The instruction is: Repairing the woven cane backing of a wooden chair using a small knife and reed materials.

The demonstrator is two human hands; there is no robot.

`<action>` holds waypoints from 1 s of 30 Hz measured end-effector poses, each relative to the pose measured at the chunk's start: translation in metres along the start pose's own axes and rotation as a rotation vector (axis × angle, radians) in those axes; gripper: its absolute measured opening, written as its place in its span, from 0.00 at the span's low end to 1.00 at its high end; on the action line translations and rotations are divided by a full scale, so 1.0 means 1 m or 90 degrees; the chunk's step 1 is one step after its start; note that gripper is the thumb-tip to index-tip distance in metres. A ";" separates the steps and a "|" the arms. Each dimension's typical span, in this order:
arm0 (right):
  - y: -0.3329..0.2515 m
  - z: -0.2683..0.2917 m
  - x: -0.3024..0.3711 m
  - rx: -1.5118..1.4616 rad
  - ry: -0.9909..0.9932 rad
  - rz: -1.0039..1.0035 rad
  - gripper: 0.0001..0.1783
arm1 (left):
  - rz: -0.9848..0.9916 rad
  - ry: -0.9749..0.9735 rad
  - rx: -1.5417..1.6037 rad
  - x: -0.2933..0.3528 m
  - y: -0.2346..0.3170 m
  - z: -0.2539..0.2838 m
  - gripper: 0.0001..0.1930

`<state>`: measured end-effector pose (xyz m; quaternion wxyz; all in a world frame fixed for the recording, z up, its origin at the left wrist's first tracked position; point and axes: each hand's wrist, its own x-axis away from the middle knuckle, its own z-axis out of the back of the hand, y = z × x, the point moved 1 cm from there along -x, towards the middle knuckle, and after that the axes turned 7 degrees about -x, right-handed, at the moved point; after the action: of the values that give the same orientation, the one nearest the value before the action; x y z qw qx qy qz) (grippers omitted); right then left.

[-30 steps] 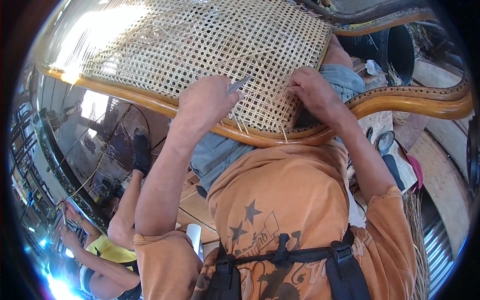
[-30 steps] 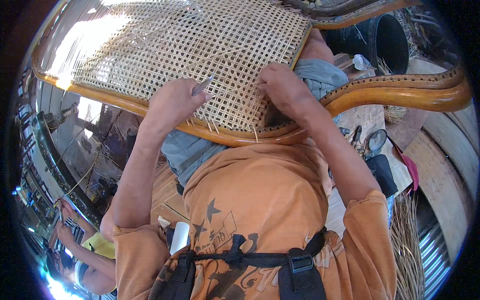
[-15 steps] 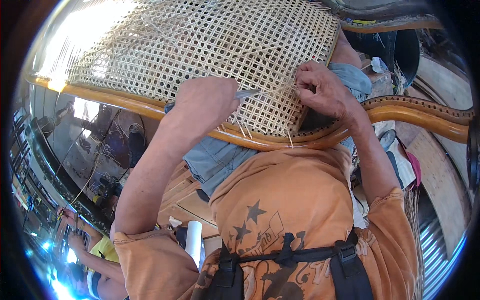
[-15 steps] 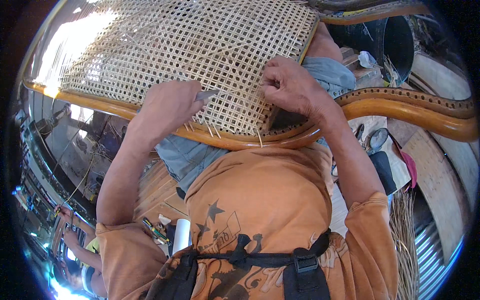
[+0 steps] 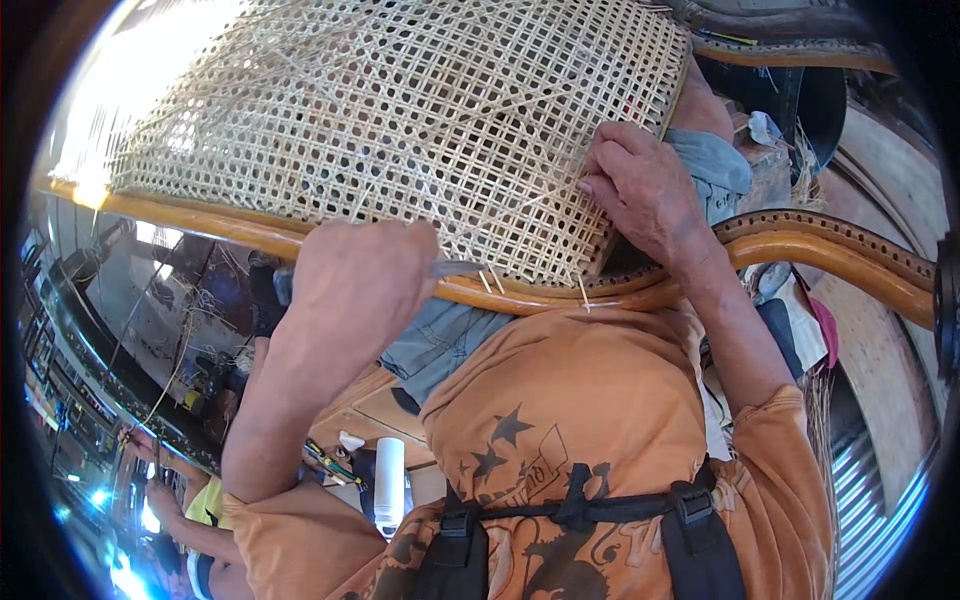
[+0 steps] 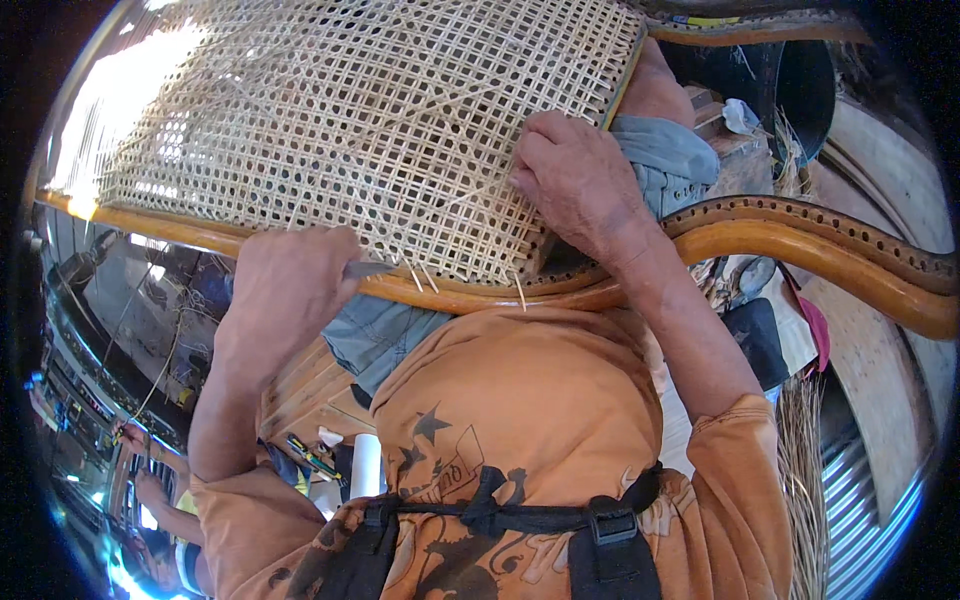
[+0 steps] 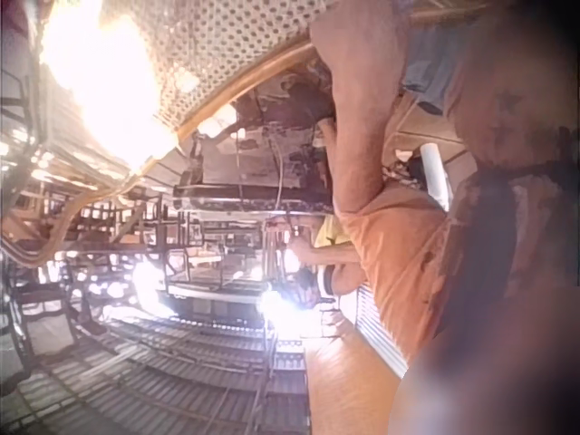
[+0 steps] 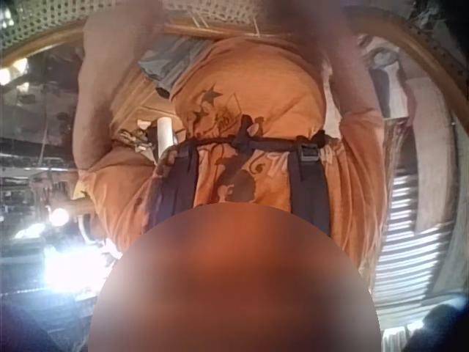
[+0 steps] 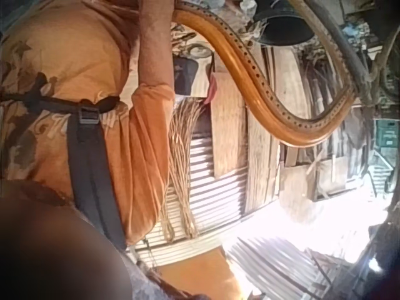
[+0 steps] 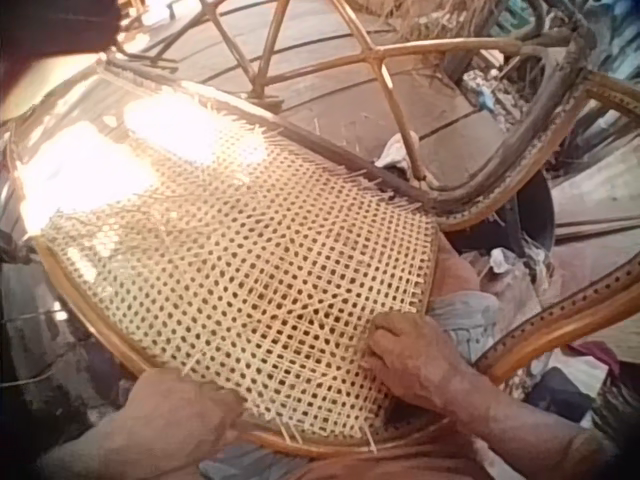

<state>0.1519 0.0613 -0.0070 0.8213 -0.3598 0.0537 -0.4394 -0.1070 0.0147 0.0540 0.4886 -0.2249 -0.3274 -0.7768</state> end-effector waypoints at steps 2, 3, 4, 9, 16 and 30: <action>0.000 0.001 -0.002 0.000 0.001 0.005 0.09 | 0.031 0.066 0.042 0.010 -0.006 -0.002 0.07; 0.001 0.000 -0.002 0.006 -0.008 -0.004 0.09 | 0.022 0.064 0.044 0.013 -0.006 -0.003 0.07; 0.002 0.000 -0.003 0.012 -0.016 -0.014 0.09 | 0.028 0.051 0.045 0.017 -0.007 -0.004 0.07; 0.019 0.008 -0.003 -0.202 0.001 -0.122 0.07 | 0.056 0.069 0.085 0.026 -0.017 -0.014 0.07; -0.024 -0.033 0.002 -0.244 0.213 0.144 0.10 | 0.076 0.114 0.181 0.034 -0.022 -0.018 0.09; -0.030 -0.008 0.020 -0.124 -0.034 -0.130 0.12 | 0.186 0.174 0.135 -0.014 0.042 0.013 0.16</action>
<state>0.1400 0.0309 0.0105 0.7347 -0.4528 0.0371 -0.5038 -0.0631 0.0201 0.0658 0.6565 -0.1098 -0.3019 -0.6825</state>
